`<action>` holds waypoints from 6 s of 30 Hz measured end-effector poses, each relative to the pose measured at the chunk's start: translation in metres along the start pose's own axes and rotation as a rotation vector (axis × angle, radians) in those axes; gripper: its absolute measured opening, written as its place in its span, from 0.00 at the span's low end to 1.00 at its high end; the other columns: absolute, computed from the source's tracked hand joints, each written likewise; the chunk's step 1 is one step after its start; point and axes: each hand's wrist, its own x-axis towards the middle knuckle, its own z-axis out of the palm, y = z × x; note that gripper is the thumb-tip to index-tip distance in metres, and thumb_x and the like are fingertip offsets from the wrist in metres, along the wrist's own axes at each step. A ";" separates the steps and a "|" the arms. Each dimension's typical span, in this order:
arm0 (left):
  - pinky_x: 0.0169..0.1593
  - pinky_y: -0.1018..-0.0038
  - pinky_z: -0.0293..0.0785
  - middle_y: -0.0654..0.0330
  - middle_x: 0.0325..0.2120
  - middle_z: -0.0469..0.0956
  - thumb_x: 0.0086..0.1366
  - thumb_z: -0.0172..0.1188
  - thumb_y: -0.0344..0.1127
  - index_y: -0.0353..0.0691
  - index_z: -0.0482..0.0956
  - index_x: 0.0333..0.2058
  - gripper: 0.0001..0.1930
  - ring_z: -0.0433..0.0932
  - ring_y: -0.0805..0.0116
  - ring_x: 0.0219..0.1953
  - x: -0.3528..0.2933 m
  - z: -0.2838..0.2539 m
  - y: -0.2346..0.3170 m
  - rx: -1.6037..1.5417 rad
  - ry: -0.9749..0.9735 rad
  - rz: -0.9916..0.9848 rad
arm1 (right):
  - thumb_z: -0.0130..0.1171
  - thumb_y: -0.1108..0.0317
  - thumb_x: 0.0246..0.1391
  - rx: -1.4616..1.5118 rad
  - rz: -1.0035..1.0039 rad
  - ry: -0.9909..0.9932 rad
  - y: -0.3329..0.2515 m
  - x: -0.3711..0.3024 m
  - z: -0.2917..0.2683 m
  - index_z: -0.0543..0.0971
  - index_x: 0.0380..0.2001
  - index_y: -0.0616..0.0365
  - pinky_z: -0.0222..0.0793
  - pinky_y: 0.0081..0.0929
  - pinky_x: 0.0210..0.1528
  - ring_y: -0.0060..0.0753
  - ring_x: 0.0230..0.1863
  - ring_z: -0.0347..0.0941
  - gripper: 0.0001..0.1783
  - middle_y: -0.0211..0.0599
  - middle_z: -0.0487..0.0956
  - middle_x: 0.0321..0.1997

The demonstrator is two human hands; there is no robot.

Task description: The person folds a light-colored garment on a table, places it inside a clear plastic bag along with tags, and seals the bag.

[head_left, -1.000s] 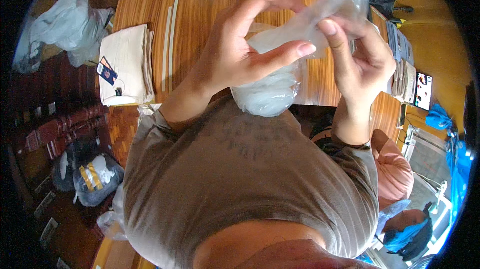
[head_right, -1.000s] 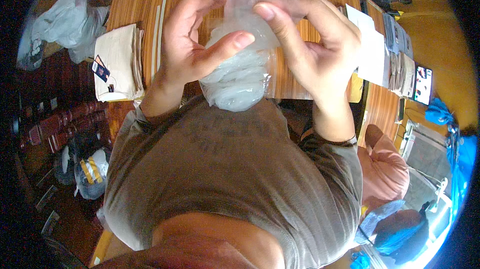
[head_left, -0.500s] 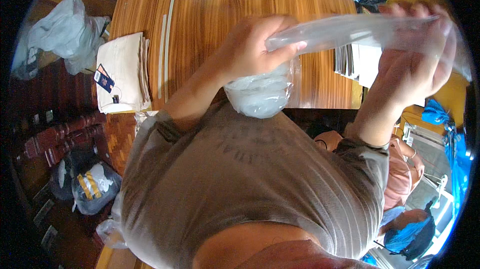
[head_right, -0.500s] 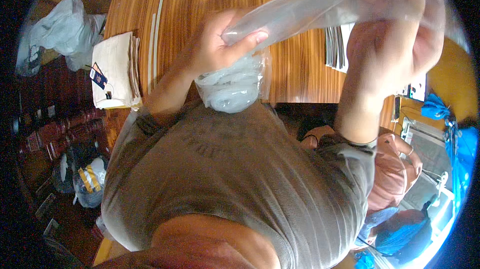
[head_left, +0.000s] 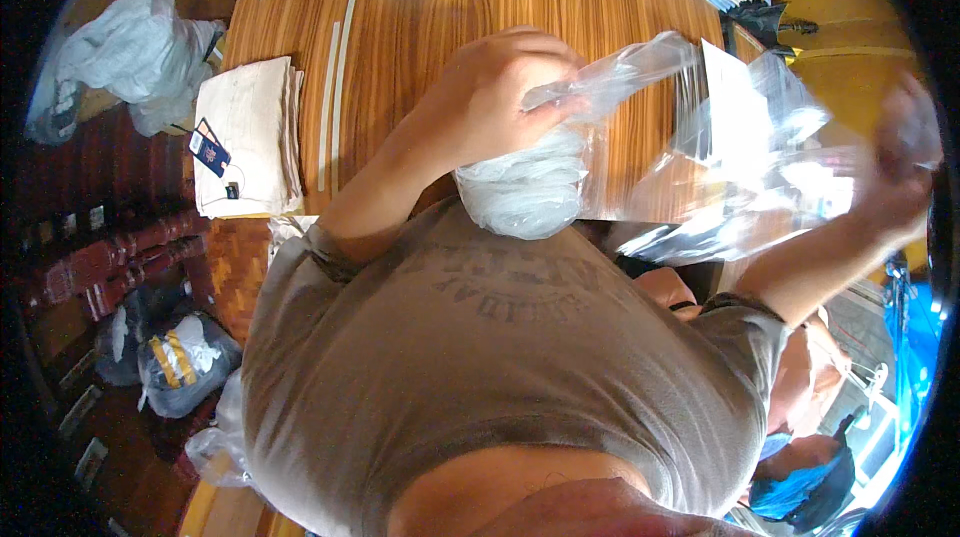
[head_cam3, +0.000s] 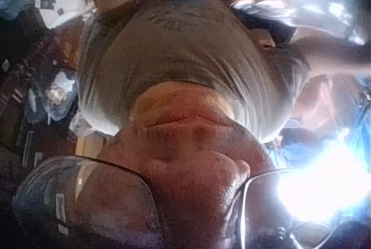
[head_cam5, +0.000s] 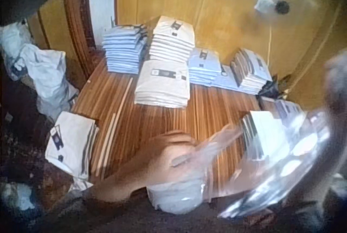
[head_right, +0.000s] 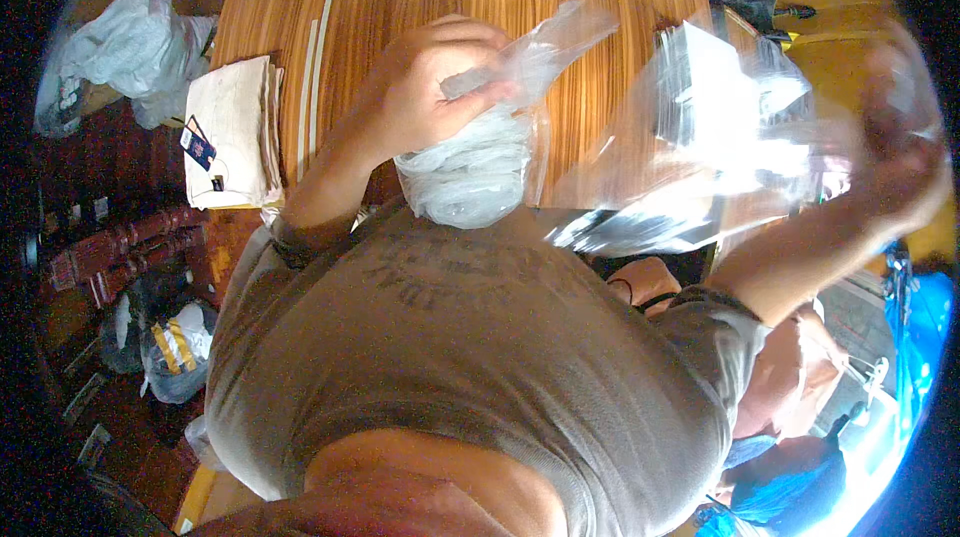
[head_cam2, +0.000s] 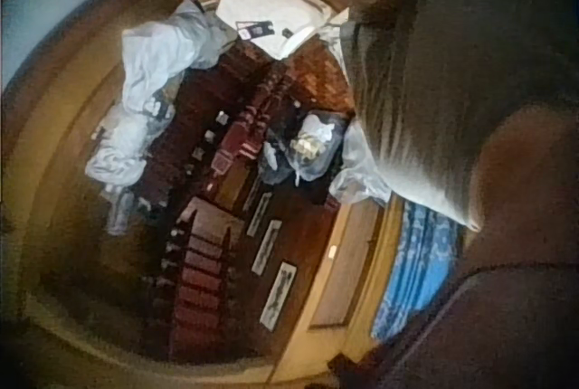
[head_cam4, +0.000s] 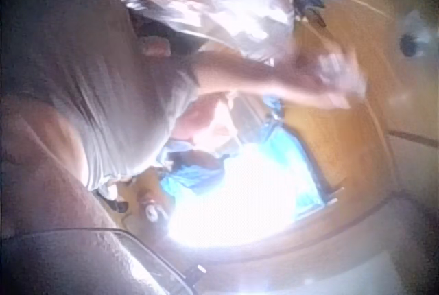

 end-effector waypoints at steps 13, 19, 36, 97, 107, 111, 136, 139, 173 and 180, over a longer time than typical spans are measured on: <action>0.73 0.58 0.59 0.49 0.70 0.65 0.48 0.81 0.53 0.38 0.59 0.72 0.58 0.64 0.51 0.71 -0.081 -0.021 -0.060 -0.495 -0.137 -0.207 | 0.86 0.65 0.35 -0.057 0.066 -0.432 0.109 -0.137 0.147 0.72 0.64 0.60 0.65 0.41 0.71 0.43 0.68 0.70 0.51 0.44 0.78 0.60; 0.72 0.59 0.59 0.48 0.69 0.64 0.46 0.83 0.47 0.37 0.62 0.70 0.56 0.65 0.53 0.70 -0.134 0.026 -0.062 -0.610 -0.031 -0.504 | 0.77 0.68 0.41 -0.020 0.440 -0.716 0.148 -0.218 0.206 0.79 0.54 0.58 0.76 0.40 0.58 0.52 0.55 0.80 0.33 0.49 0.82 0.53; 0.57 0.60 0.77 0.48 0.51 0.83 0.53 0.69 0.27 0.43 0.80 0.54 0.26 0.81 0.47 0.53 0.011 -0.270 -0.166 0.920 0.029 -0.200 | 0.70 0.74 0.58 0.354 0.678 -0.528 0.192 -0.232 0.235 0.75 0.61 0.63 0.76 0.32 0.58 0.30 0.55 0.81 0.28 0.43 0.86 0.48; 0.61 0.68 0.73 0.53 0.55 0.82 0.68 0.66 0.52 0.39 0.74 0.64 0.32 0.80 0.62 0.55 -0.366 -0.287 -0.181 0.185 0.269 -1.067 | 0.73 0.48 0.56 0.365 0.863 -0.759 0.073 -0.260 0.546 0.83 0.45 0.68 0.70 0.25 0.37 0.24 0.36 0.75 0.30 0.34 0.83 0.38; 0.60 0.68 0.73 0.52 0.55 0.82 0.71 0.63 0.49 0.37 0.78 0.60 0.26 0.80 0.62 0.55 -0.385 -0.270 -0.179 0.243 0.507 -0.973 | 0.73 0.60 0.56 0.652 0.948 -0.706 0.035 -0.243 0.562 0.81 0.48 0.64 0.69 0.24 0.30 0.22 0.30 0.75 0.22 0.30 0.83 0.37; 0.56 0.70 0.75 0.52 0.46 0.84 0.72 0.61 0.37 0.32 0.81 0.49 0.14 0.81 0.67 0.49 -0.318 -0.213 -0.083 0.490 1.435 -0.682 | 0.73 0.59 0.54 0.683 0.947 -0.609 0.034 -0.235 0.565 0.82 0.44 0.60 0.65 0.20 0.32 0.21 0.31 0.74 0.20 0.30 0.83 0.36; 0.66 0.50 0.70 0.51 0.60 0.76 0.75 0.46 0.58 0.39 0.71 0.64 0.31 0.76 0.52 0.61 -0.243 0.073 -0.117 -1.699 1.284 -0.146 | 0.74 0.64 0.54 0.565 0.680 -0.665 0.192 -0.234 0.351 0.81 0.48 0.66 0.78 0.31 0.39 0.32 0.39 0.82 0.23 0.40 0.85 0.42; 0.65 0.51 0.72 0.49 0.58 0.78 0.75 0.49 0.55 0.36 0.71 0.63 0.30 0.78 0.52 0.59 -0.246 0.091 -0.099 -1.572 1.137 -0.589 | 0.76 0.62 0.51 0.252 0.760 -0.818 0.231 -0.213 0.294 0.83 0.47 0.65 0.78 0.30 0.45 0.30 0.40 0.82 0.24 0.39 0.86 0.41; 0.43 0.72 0.79 0.59 0.32 0.86 0.64 0.71 0.37 0.32 0.86 0.39 0.12 0.83 0.72 0.35 -0.204 0.068 -0.099 -0.061 -0.372 -0.977 | 0.67 0.40 0.54 -0.529 0.570 -0.758 0.189 -0.226 0.287 0.85 0.42 0.57 0.80 0.47 0.44 0.55 0.42 0.84 0.29 0.55 0.85 0.35; 0.36 0.70 0.76 0.59 0.25 0.82 0.68 0.67 0.44 0.31 0.86 0.36 0.17 0.79 0.72 0.29 -0.190 0.064 -0.095 -0.151 -0.647 -1.070 | 0.61 0.37 0.59 -0.514 0.781 -0.394 0.197 -0.255 0.195 0.86 0.44 0.55 0.80 0.51 0.45 0.58 0.41 0.85 0.31 0.55 0.85 0.34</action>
